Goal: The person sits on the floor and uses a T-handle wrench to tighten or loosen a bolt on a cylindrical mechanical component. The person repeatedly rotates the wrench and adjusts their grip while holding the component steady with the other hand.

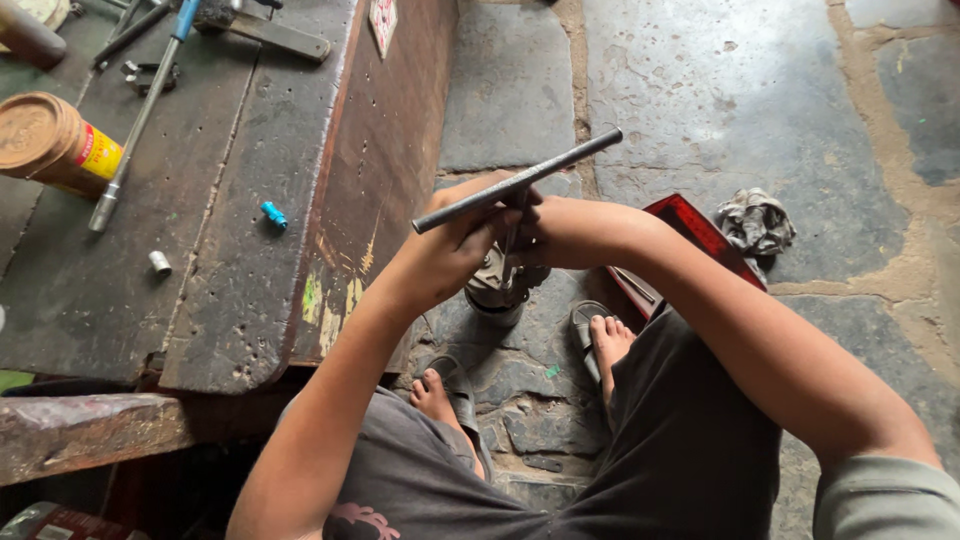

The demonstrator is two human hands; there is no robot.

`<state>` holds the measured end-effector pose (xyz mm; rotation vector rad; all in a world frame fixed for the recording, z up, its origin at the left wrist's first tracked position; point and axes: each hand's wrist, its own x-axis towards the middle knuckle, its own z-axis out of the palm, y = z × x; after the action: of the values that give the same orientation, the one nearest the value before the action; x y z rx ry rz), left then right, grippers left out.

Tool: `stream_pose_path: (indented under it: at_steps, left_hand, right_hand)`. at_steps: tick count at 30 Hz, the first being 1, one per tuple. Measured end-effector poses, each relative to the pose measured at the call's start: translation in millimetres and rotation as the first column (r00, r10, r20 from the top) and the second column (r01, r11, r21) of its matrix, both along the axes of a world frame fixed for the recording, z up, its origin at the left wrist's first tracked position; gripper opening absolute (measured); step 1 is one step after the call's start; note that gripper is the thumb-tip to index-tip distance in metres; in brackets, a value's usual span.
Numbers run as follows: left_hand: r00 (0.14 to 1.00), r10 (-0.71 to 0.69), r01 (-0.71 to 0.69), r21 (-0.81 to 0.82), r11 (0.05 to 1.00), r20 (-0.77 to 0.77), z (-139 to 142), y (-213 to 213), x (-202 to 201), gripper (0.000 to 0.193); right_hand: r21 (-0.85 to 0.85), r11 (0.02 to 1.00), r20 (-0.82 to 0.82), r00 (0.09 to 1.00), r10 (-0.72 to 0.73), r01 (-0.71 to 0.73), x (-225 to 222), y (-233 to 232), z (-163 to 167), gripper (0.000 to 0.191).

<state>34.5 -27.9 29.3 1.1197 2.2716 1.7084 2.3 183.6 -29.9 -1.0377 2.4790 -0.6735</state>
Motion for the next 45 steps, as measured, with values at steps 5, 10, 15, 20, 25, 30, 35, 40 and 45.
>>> stream_pose_path:
  at_steps: [5,10,15,20,25,30,35,40,45]
  left_hand:
    - [0.99,0.122,-0.117,0.065,0.991,-0.065,4,2,0,0.016]
    - [0.974,0.222,-0.218,0.066,0.974,-0.054,4,3,-4,0.013]
    - [0.967,0.255,-0.254,0.031,0.967,-0.026,-3,9,-7,0.021]
    - [0.996,0.078,-0.083,0.145,0.986,0.034,-14,12,0,0.02]
    - [0.995,0.06,-0.059,-0.019,0.998,0.085,-8,-4,-2,0.031]
    - [0.994,0.108,-0.108,-0.015,0.994,0.008,2,-11,-2,0.02]
    - [0.981,0.177,-0.178,-0.007,0.984,-0.073,0,-9,0,0.016]
    - [0.977,0.212,-0.209,0.093,0.974,-0.021,-13,0,-5,0.018]
    - [0.968,0.231,-0.237,-0.053,0.97,-0.099,-16,2,-10,0.018]
  right_hand:
    - [0.132,0.988,-0.002,0.997,-0.075,0.075,1,-3,7,0.032]
    - [0.112,0.988,0.024,0.994,-0.109,0.106,4,-8,13,0.034]
    - [-0.07,0.996,0.104,0.994,-0.043,0.051,6,-14,9,0.026]
    - [-0.155,0.987,0.088,0.996,-0.035,0.048,5,-12,3,0.027]
    - [-0.069,0.997,-0.003,1.0,-0.029,0.029,4,-10,1,0.026]
    - [0.017,0.998,-0.036,0.998,-0.056,0.057,1,-12,0,0.031]
    - [-0.169,0.986,-0.046,0.999,-0.004,-0.004,2,-9,2,0.028]
    - [0.017,0.998,-0.047,0.997,-0.066,0.066,6,-11,8,0.026]
    - [0.06,0.991,0.015,0.993,-0.121,0.12,10,-12,12,0.028]
